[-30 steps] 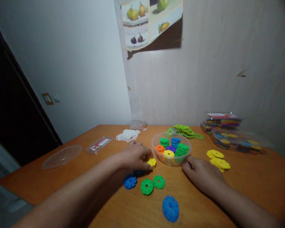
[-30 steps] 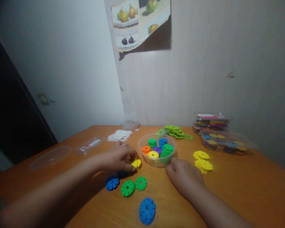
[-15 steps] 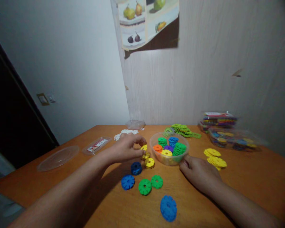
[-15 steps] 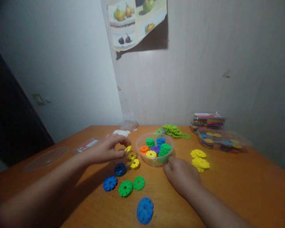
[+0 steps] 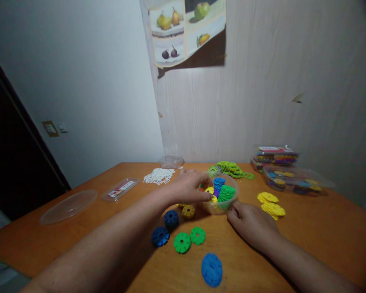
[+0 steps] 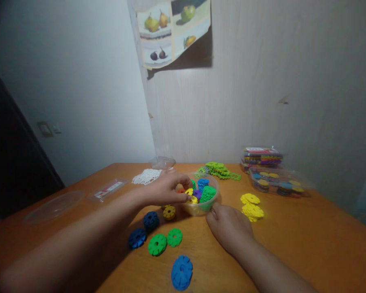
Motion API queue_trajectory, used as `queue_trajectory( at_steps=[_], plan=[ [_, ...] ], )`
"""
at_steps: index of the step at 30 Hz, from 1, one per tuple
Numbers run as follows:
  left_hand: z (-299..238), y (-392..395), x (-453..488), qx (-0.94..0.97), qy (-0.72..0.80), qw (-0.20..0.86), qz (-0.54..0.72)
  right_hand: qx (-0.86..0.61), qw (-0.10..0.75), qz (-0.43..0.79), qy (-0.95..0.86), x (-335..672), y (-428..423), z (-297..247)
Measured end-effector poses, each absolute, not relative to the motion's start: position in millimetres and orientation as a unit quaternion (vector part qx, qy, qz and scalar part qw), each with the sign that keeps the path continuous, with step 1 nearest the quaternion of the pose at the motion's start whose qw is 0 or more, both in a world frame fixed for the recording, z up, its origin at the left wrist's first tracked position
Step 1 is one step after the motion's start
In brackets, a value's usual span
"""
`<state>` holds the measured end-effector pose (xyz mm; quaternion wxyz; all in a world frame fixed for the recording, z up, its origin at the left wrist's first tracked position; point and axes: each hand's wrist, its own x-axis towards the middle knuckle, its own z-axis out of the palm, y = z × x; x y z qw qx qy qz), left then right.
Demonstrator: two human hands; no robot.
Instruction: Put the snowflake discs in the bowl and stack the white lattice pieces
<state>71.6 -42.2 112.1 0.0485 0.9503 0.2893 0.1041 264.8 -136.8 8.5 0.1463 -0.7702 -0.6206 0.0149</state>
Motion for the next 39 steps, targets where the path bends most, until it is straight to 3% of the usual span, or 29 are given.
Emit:
queue_trajectory(
  at_steps=[17, 23, 32, 39],
  plan=[
    [107, -49, -1, 0.912, 0.324, 0.154, 0.197, -0.774, 0.128, 0.022, -0.62, 266, -136, 8],
    [106, -51, 9, 0.928, 0.292, 0.111, 0.204, -0.776, 0.128, 0.028, -0.617, 267, -135, 6],
    [106, -55, 47, 0.953, 0.288, 0.0, 0.093, -0.768, 0.144, 0.023, -0.623, 267, -138, 7],
    [103, -53, 57, 0.953, 0.292, 0.016, 0.083, -0.769, 0.147, 0.025, -0.622, 266, -139, 9]
  ],
)
